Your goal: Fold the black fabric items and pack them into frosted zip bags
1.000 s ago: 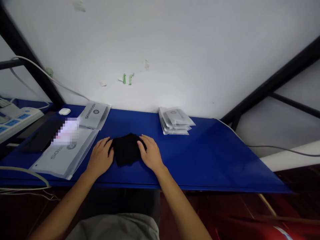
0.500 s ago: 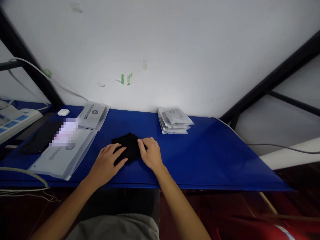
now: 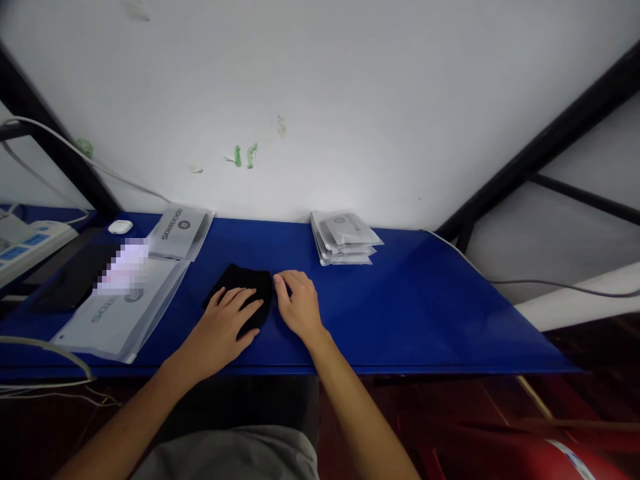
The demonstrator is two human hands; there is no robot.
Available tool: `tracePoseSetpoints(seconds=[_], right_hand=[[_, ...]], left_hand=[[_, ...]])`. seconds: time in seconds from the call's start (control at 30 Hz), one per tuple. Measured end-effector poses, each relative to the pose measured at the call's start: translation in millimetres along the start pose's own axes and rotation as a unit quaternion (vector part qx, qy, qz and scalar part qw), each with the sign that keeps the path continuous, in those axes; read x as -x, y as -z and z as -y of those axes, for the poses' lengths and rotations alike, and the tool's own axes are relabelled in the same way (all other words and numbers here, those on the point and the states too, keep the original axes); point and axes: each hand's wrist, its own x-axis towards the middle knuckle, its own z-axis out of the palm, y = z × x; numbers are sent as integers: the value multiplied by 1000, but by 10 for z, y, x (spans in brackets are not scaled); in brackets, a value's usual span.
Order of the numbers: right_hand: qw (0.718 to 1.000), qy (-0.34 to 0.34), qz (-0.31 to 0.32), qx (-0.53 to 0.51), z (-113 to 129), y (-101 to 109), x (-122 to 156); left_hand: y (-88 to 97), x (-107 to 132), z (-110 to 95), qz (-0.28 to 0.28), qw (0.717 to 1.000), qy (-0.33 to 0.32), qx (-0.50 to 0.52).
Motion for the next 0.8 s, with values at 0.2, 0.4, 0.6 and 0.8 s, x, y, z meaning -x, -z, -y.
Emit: tracePoseSetpoints(seconds=[0.2, 0.4, 0.6, 0.8], right_hand=[[1000, 4, 3, 0, -18, -13, 5], [1000, 17, -11, -13, -23, -10, 2], [994, 64, 82, 18, -4, -48, 45], [980, 52, 166, 93, -1, -65, 71]], left_hand=[[-26, -61, 25, -31, 999, 3, -21], [68, -115, 11, -119, 992, 34, 16], [256, -126, 135, -263, 946, 120, 149], [483, 25, 346, -328, 892, 287, 124]])
